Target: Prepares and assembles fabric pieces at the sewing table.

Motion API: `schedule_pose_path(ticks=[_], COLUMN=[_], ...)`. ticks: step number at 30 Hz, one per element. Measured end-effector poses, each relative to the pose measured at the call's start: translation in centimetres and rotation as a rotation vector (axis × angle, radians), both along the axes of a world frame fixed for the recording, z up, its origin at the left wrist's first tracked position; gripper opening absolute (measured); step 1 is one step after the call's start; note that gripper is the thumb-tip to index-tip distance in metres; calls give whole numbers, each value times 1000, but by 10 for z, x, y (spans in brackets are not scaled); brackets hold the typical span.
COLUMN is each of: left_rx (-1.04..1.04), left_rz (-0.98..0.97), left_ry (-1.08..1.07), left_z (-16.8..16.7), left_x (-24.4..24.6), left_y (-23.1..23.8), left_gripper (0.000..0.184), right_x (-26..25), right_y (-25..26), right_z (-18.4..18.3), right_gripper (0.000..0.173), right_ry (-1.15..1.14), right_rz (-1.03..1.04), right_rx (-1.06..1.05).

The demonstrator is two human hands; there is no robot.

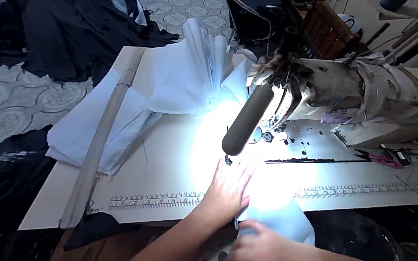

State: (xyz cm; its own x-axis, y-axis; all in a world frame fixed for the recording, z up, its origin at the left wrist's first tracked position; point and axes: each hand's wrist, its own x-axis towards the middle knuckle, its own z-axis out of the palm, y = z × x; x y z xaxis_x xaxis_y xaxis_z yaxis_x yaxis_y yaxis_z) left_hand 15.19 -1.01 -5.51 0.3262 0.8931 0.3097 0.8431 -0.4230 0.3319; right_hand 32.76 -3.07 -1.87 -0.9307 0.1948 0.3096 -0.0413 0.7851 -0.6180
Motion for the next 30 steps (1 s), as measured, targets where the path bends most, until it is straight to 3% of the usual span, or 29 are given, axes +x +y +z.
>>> schedule_pose_path(ticks=[2,4,6,8,9,11,14,17,21,23,27,30], left_rx=[-60,-101,-89,-129,-180,-166,-254,-205,-165,-242,-346,-368], left_rz=[66,79,60,-14,-72,-148,-103,-53,82,122,62,-5], left_ry=[64,103,78,-20,-53,-51,37,13,-44,-35,-5,26], left_z=[0,2,4,13,19,19,23,18,6,12,23,23], left_x=[-7,-8,2,21,33,54,68,52,18,11,8,-5], left_y=[-8,-12,-9,1,6,19,32,26,9,8,12,9], left_gripper=[61,58,55,61,66,70,71,68,74,78,78,74], right_x=[51,105,146,157,149,116,86,120,193,195,145,151], right_y=[19,50,64,52,39,10,-13,16,56,47,30,40], right_z=[-20,-2,33,52,51,23,-43,-69,-27,-23,-70,-62], right_gripper=[44,56,58,55,50,37,31,30,34,37,44,61], right_ry=[-130,-232,-296,-139,-35,153,52,42,109,138,66,18], right_rz=[-294,-648,-964,-1112,-1080,-822,-455,-754,-1267,-1250,-877,-1160], right_rx=[382,609,653,686,709,684,676,735,745,742,717,612])
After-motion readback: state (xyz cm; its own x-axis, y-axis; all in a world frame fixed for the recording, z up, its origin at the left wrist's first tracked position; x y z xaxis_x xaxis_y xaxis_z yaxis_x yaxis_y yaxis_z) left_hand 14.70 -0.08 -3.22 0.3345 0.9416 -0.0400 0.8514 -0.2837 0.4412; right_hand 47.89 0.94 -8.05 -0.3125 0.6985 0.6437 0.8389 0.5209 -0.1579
